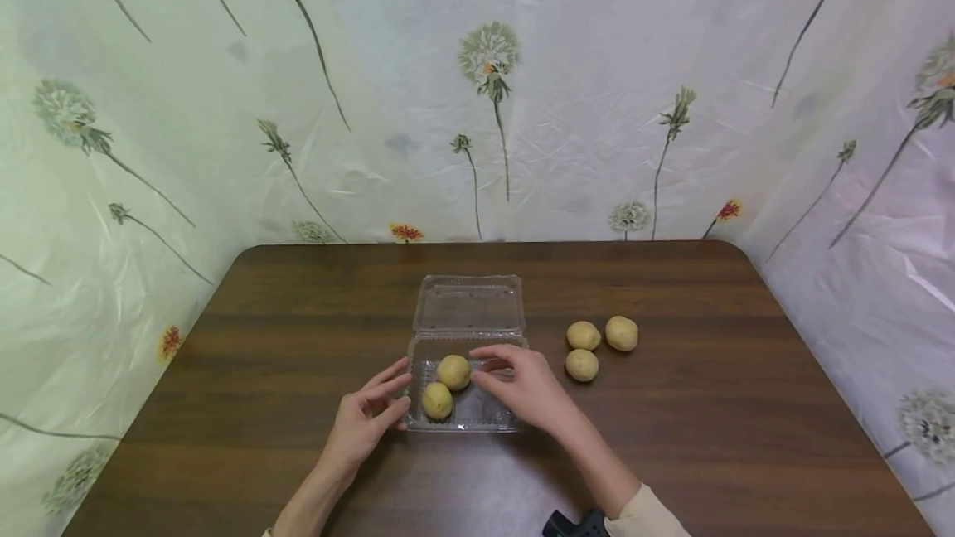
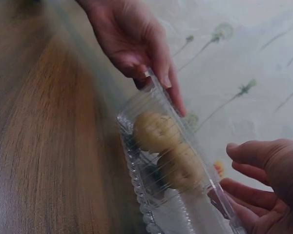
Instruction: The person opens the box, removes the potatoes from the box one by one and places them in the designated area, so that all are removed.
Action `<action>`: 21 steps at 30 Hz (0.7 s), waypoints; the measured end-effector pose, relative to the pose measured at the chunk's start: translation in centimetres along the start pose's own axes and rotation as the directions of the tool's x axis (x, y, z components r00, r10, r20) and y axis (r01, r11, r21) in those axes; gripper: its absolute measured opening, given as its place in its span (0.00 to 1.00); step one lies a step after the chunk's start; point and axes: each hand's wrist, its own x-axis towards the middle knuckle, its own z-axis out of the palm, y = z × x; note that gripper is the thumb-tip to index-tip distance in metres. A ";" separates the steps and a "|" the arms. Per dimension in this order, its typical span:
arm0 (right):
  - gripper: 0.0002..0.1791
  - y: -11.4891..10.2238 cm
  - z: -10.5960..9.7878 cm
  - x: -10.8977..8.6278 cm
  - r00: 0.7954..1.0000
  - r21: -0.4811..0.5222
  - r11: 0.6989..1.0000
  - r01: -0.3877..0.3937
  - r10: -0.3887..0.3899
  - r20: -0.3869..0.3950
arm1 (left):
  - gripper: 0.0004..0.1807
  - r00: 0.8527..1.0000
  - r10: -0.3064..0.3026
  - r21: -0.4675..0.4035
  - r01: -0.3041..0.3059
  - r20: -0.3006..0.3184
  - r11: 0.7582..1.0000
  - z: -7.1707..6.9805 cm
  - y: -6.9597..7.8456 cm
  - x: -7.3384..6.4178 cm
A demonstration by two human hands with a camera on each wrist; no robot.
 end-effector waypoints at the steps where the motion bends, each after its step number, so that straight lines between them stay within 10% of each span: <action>1: 0.18 0.1 0.1 0.1 1.000 -0.010 1.000 0.000 0.000 0.002 | 0.21 1.000 -0.001 0.001 0.001 0.001 1.000 0.0 0.0 0.0; 21: 0.18 0.1 1.9 1.3 1.000 -0.097 0.995 0.013 -0.011 0.029 | 0.20 0.999 -0.033 0.025 0.033 -0.004 0.999 0.0 -0.2 0.1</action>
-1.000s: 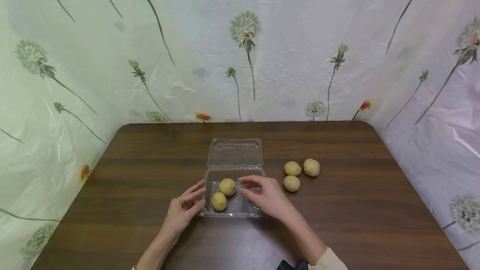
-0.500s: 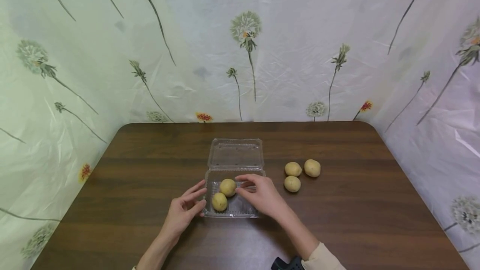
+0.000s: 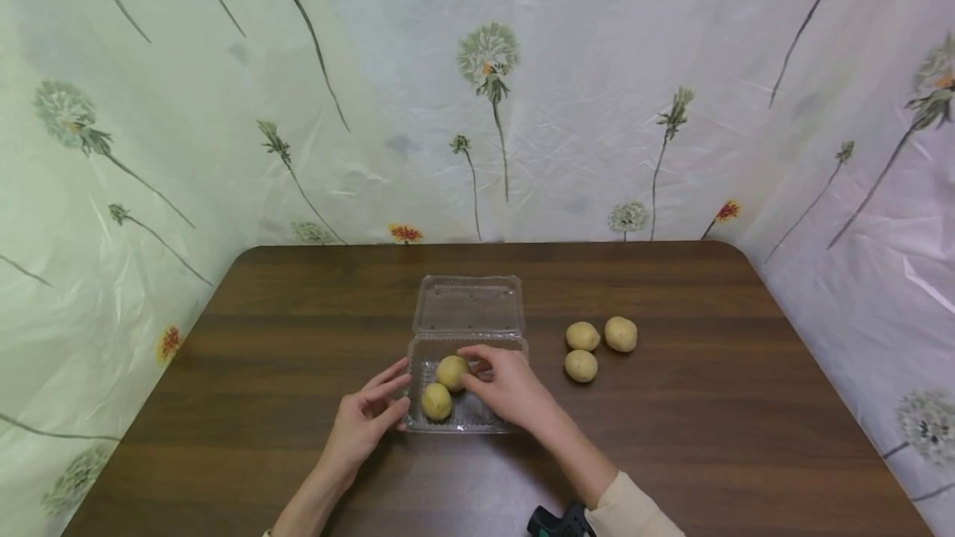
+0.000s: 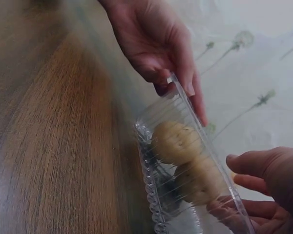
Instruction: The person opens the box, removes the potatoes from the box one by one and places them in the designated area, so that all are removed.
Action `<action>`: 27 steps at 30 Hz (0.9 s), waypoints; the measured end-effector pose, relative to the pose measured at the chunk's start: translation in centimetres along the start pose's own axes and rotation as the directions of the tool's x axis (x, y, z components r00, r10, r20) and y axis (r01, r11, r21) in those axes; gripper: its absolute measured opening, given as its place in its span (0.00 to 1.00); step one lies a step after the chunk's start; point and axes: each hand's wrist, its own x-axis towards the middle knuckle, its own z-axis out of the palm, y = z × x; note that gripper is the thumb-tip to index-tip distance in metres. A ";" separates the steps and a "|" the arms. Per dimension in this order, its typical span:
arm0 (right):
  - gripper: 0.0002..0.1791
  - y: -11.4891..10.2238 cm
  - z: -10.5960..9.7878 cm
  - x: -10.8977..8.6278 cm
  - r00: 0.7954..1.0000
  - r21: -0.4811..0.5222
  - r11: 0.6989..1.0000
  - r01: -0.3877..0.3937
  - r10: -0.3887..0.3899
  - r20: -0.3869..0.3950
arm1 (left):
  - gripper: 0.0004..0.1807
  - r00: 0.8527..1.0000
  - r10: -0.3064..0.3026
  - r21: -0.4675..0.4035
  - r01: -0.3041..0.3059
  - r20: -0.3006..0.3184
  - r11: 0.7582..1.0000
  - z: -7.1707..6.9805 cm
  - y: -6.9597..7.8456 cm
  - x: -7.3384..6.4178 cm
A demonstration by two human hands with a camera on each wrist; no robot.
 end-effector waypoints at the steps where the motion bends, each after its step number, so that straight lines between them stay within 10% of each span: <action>1: 0.18 0.0 0.1 0.1 1.000 -0.010 1.000 -0.003 0.003 -0.001 | 0.20 1.000 0.000 -0.001 0.000 0.000 1.000 0.0 -0.1 0.0; 27: 0.20 0.2 1.0 1.5 0.997 -0.107 0.993 -0.057 0.062 0.036 | 0.20 1.000 0.016 -0.009 -0.016 0.009 1.000 0.0 -0.1 0.1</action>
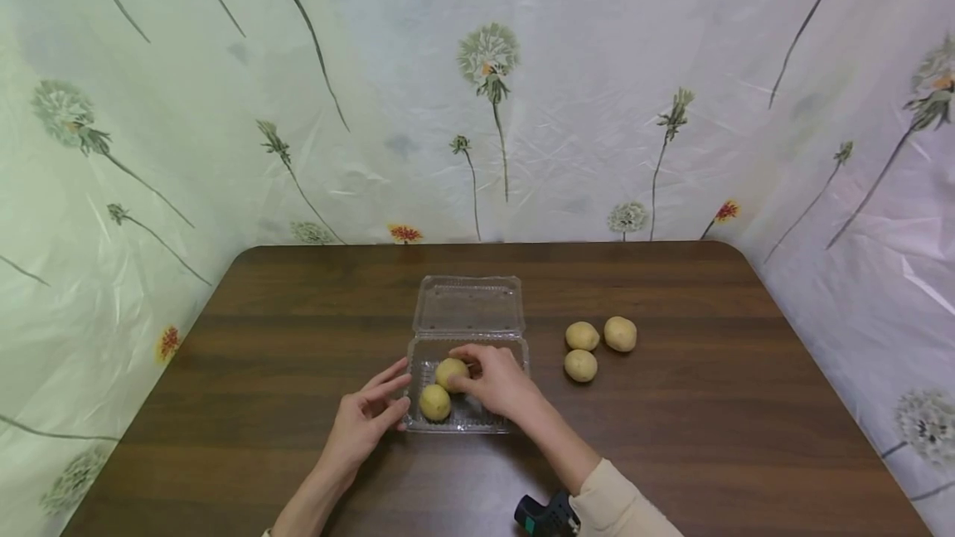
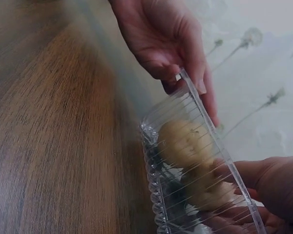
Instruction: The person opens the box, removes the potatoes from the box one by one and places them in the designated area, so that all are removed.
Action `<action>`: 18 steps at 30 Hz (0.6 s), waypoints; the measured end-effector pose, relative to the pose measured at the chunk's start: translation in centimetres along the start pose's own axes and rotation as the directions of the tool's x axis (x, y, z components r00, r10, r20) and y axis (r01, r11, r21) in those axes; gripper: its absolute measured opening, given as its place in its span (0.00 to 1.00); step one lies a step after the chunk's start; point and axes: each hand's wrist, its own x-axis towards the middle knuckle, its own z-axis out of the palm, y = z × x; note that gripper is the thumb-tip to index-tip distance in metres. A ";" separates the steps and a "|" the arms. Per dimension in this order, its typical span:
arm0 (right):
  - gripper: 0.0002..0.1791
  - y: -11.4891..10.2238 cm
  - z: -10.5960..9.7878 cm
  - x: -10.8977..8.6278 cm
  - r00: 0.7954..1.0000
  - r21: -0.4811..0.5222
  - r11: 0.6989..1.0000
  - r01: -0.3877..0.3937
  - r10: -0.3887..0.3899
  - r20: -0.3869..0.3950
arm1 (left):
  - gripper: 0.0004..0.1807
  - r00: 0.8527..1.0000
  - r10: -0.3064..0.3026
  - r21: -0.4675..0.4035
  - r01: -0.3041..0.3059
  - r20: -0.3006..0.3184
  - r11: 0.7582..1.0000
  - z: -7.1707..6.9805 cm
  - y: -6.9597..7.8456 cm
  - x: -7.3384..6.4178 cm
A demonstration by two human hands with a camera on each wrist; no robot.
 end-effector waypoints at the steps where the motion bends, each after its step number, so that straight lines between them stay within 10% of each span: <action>1: 0.20 0.0 0.0 0.0 1.000 -0.002 1.000 0.002 -0.002 0.010 | 0.20 1.000 0.001 0.000 -0.001 0.001 1.000 0.0 0.0 0.0; 18: 0.26 -0.1 0.4 0.1 0.998 -0.091 0.995 0.036 -0.032 0.046 | 0.20 1.000 -0.018 0.018 0.018 0.003 1.000 0.0 0.1 0.0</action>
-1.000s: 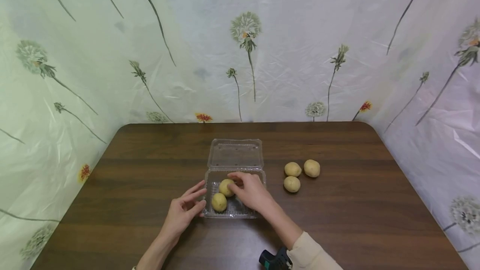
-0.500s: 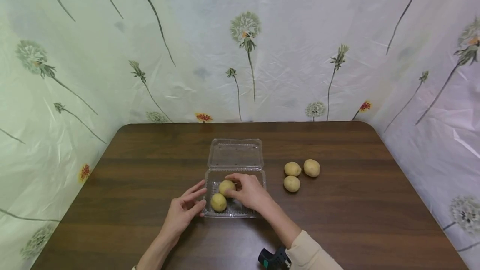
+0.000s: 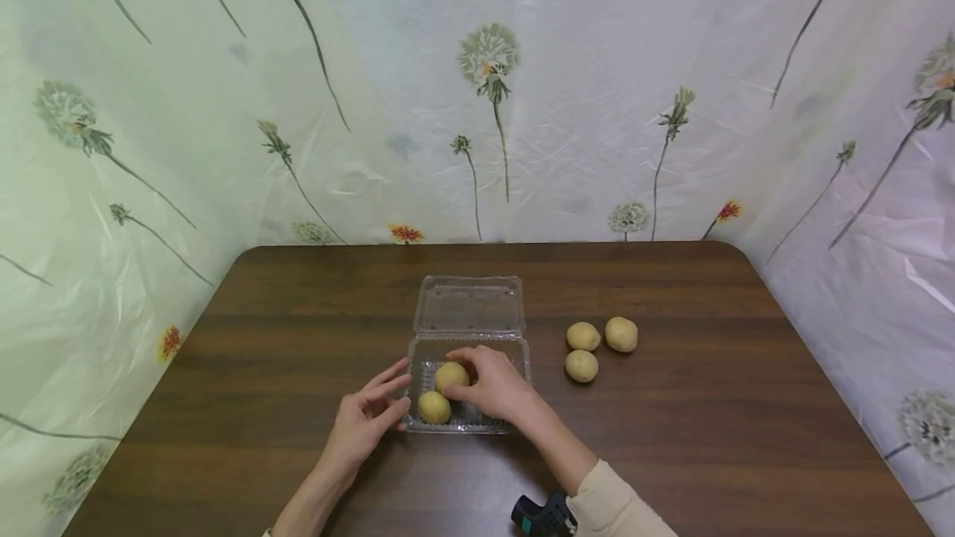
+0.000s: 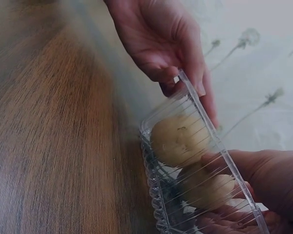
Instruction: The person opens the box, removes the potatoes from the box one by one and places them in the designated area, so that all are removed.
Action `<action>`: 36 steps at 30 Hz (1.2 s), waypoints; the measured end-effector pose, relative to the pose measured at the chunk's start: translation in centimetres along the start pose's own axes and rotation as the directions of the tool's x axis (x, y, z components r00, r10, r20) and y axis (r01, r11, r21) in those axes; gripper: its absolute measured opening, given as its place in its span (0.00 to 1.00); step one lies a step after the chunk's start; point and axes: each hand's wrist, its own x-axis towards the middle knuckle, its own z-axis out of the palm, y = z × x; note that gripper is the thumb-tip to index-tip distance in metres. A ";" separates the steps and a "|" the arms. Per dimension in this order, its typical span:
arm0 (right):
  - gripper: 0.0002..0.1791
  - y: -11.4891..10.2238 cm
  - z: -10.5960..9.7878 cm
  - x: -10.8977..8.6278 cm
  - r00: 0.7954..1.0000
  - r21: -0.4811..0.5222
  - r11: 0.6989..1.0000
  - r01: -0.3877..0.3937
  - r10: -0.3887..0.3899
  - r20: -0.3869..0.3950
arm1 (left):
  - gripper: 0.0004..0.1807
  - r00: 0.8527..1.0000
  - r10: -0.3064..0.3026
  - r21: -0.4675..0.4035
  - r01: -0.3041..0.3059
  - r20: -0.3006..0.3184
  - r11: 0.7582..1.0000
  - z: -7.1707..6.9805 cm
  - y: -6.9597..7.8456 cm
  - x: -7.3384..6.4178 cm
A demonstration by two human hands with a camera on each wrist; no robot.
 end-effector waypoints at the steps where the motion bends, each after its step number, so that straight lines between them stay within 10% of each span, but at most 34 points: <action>1: 0.26 0.0 0.0 0.0 1.000 -0.005 1.000 0.005 -0.005 0.003 | 0.20 1.000 0.000 0.000 0.000 0.000 1.000 0.0 0.0 0.0; 36: 0.25 -0.3 -1.0 -1.0 0.996 0.199 0.976 0.084 -0.079 -0.034 | 0.20 1.000 0.013 -0.034 -0.013 -0.001 0.999 0.0 0.0 0.0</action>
